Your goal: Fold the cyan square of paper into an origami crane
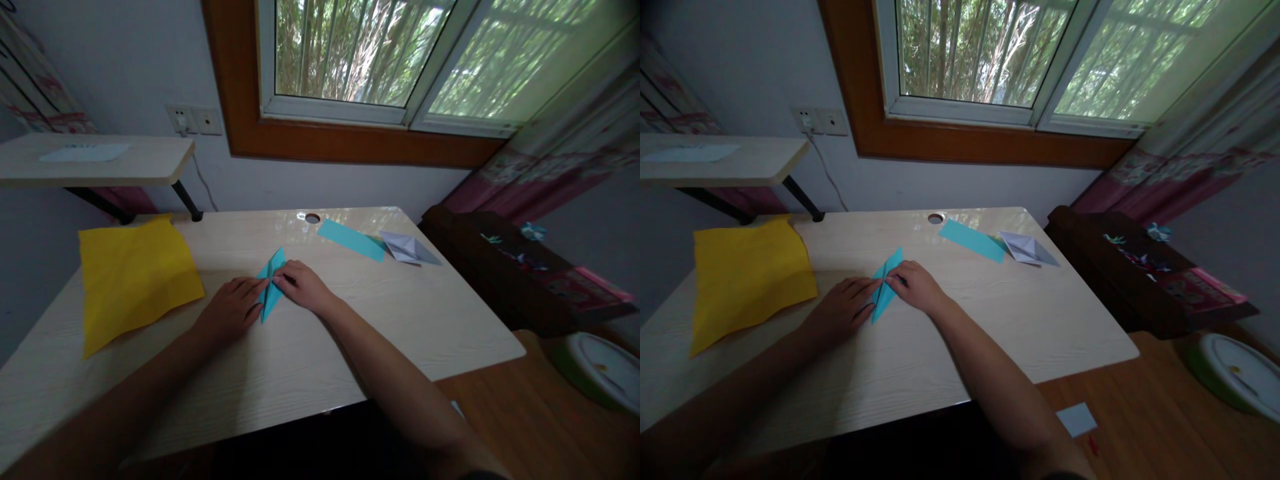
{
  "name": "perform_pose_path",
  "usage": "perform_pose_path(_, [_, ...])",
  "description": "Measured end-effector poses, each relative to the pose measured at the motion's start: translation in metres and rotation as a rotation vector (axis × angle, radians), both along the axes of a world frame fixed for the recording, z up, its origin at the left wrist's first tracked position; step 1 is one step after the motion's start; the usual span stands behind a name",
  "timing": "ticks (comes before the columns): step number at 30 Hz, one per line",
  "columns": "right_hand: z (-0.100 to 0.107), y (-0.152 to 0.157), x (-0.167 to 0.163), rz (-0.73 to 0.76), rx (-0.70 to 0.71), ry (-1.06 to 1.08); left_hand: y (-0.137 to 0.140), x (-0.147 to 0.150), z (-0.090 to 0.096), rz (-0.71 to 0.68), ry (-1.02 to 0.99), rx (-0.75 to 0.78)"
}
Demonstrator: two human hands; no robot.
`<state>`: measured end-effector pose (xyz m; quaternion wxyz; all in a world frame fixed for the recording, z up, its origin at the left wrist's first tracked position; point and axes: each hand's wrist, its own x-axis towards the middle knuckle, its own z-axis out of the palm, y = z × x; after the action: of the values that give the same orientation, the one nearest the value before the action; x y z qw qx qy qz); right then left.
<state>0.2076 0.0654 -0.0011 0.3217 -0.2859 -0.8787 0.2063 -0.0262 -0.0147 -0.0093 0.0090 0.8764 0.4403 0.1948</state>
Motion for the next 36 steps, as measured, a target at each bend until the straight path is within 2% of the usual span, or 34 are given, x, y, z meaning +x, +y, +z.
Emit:
perform_pose_path(5, [-0.003, 0.001, 0.008, -0.047, 0.017, -0.029, 0.0, 0.002, 0.003, 0.004, 0.018, -0.028])
perform_pose_path(9, [-0.005, 0.001, 0.016, -0.024, 0.011, 0.03, 0.0, 0.004, 0.007, 0.023, 0.036, -0.07])
perform_pose_path(14, [-0.002, 0.001, 0.024, -0.019, 0.04, -0.056, 0.006, 0.015, 0.013, 0.051, 0.033, -0.124])
perform_pose_path(21, [0.01, 0.001, 0.04, -0.093, 0.039, -0.16, 0.023, 0.034, 0.006, 0.043, -0.021, -0.112])
perform_pose_path(26, [0.015, -0.003, 0.042, -0.141, -0.007, -0.194, 0.024, 0.03, 0.002, -0.002, -0.045, -0.078])
perform_pose_path(31, [0.011, -0.006, 0.038, -0.223, -0.118, -0.151, 0.025, 0.028, 0.001, -0.017, -0.056, -0.068])
perform_pose_path(36, [0.007, -0.004, 0.037, -0.089, 0.05, -0.236, 0.028, 0.026, -0.002, -0.04, -0.117, -0.08])
